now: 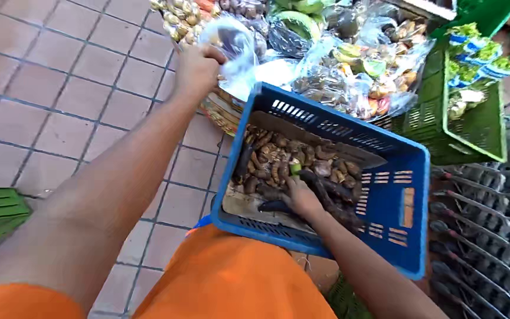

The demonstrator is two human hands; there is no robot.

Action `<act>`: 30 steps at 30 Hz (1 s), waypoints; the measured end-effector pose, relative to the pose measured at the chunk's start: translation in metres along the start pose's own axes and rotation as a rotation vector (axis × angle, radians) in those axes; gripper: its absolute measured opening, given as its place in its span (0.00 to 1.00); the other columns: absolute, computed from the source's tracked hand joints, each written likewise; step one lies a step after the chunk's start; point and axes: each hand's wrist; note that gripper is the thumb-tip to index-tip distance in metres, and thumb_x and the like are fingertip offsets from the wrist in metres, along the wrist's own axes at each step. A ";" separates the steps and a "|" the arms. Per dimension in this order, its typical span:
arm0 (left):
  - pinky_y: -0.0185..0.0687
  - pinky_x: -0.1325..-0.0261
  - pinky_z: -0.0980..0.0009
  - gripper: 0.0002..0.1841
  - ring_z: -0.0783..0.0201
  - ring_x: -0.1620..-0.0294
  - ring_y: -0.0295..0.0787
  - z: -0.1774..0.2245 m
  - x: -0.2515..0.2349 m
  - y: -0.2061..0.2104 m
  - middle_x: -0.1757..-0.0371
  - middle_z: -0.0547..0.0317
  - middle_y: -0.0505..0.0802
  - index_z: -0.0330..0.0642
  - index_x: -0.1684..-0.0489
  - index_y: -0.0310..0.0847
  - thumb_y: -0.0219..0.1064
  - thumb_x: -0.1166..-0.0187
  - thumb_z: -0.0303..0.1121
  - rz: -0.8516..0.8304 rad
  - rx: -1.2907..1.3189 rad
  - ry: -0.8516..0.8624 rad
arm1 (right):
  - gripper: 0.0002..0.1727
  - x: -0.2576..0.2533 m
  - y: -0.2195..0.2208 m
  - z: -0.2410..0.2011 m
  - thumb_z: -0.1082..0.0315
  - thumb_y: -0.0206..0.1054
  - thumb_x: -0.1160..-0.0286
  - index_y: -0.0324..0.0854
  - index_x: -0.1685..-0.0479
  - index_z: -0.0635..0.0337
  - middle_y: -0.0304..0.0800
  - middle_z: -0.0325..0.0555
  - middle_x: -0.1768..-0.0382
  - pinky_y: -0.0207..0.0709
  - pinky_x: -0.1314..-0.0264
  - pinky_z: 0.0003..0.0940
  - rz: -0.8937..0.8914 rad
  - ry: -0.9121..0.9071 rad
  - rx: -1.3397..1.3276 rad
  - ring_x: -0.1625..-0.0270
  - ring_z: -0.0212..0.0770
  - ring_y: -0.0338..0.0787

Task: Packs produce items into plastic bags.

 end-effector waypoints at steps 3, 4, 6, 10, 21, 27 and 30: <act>0.85 0.68 0.64 0.16 0.67 0.74 0.84 -0.058 0.028 -0.034 0.56 0.55 0.92 0.44 0.37 0.84 0.55 0.16 0.30 0.036 0.197 -0.109 | 0.46 -0.018 0.035 0.000 0.34 0.76 0.36 0.72 0.18 0.48 0.72 0.63 0.21 0.82 0.41 0.71 -0.353 0.251 0.112 0.34 0.69 0.85; 0.85 0.68 0.64 0.16 0.67 0.73 0.83 -0.077 0.041 -0.036 0.55 0.54 0.91 0.43 0.36 0.83 0.55 0.16 0.29 0.005 0.207 -0.145 | 0.47 -0.025 0.036 -0.007 0.32 0.75 0.37 0.71 0.17 0.45 0.73 0.65 0.23 0.83 0.45 0.71 -0.388 0.275 0.147 0.39 0.71 0.87; 0.84 0.69 0.64 0.16 0.66 0.74 0.83 -0.113 0.072 -0.029 0.56 0.53 0.91 0.41 0.37 0.83 0.55 0.17 0.26 -0.047 0.202 -0.226 | 0.45 -0.035 0.035 -0.017 0.31 0.73 0.35 0.72 0.17 0.41 0.77 0.66 0.27 0.83 0.47 0.71 -0.417 0.301 0.181 0.43 0.69 0.89; 0.86 0.69 0.63 0.15 0.64 0.74 0.85 -0.166 0.130 -0.005 0.57 0.51 0.92 0.39 0.39 0.84 0.56 0.16 0.26 -0.047 0.284 -0.370 | 0.43 -0.047 0.045 -0.020 0.37 0.75 0.36 0.70 0.16 0.36 0.83 0.67 0.33 0.81 0.46 0.71 -0.410 0.302 0.178 0.42 0.69 0.89; 0.81 0.78 0.68 0.13 0.63 0.81 0.82 -0.225 0.157 0.003 0.68 0.51 0.90 0.36 0.44 0.85 0.56 0.18 0.24 -0.064 0.445 -0.432 | 0.41 -0.045 0.038 -0.009 0.37 0.75 0.36 0.73 0.18 0.35 0.82 0.63 0.30 0.80 0.43 0.71 -0.398 0.286 0.085 0.39 0.66 0.88; 0.81 0.78 0.68 0.12 0.64 0.81 0.82 -0.199 0.132 0.003 0.68 0.52 0.91 0.37 0.46 0.86 0.58 0.19 0.25 -0.065 0.446 -0.353 | 0.47 -0.045 0.034 0.004 0.37 0.77 0.41 0.68 0.13 0.29 0.78 0.64 0.26 0.79 0.42 0.75 -0.462 0.310 -0.025 0.37 0.68 0.87; 0.83 0.78 0.67 0.12 0.65 0.81 0.83 -0.189 0.139 -0.004 0.70 0.56 0.90 0.36 0.46 0.83 0.57 0.21 0.26 -0.061 0.420 -0.296 | 0.45 -0.052 0.034 0.001 0.39 0.78 0.41 0.71 0.15 0.32 0.86 0.58 0.31 0.75 0.35 0.78 -0.511 0.264 -0.119 0.33 0.66 0.86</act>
Point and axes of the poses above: each hand's wrist, its own x-axis away from the middle knuckle, its own y-axis out of the palm, z = x × y
